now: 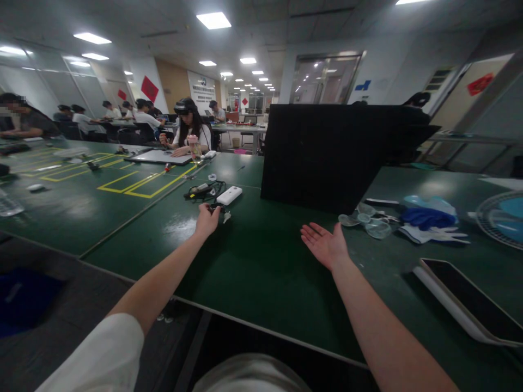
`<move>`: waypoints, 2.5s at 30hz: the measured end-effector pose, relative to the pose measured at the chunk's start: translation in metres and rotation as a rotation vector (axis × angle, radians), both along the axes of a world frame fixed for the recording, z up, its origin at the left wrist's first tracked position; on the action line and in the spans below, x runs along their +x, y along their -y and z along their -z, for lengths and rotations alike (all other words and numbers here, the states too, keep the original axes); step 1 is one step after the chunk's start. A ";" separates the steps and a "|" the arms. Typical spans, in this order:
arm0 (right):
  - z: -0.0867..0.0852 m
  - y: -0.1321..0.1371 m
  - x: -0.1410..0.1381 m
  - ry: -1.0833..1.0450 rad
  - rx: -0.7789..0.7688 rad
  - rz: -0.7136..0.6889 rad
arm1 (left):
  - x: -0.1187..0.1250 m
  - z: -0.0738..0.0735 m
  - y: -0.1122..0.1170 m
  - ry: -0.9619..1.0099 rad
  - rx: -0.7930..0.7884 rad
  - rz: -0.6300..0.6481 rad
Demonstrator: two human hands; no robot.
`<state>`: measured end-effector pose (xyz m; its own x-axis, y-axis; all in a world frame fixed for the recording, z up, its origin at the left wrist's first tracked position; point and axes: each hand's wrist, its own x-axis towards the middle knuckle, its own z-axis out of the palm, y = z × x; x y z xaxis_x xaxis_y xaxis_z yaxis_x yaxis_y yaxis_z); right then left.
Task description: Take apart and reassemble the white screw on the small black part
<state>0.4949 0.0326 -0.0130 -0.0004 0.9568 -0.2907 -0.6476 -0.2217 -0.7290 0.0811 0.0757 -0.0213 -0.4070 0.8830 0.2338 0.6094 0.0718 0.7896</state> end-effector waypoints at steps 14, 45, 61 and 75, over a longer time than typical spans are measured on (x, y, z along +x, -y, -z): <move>-0.003 0.001 0.013 -0.006 0.067 0.192 | 0.166 -0.004 0.028 -0.158 -0.092 0.561; -0.030 0.048 -0.071 1.980 0.941 -0.531 | 0.096 -0.010 0.071 0.003 -0.020 0.620; -0.034 0.046 -0.083 1.943 0.872 -0.253 | 0.107 -0.021 0.085 -0.194 -0.084 0.606; -0.039 0.057 -0.101 2.031 0.858 -0.390 | 0.121 -0.020 0.092 -0.242 -0.067 0.663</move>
<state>0.3939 -0.0249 0.0257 -0.4940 0.8441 0.2083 0.8424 0.5240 -0.1255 0.2021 -0.0166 -0.0015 0.2781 0.9424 0.1859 0.6996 -0.3313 0.6331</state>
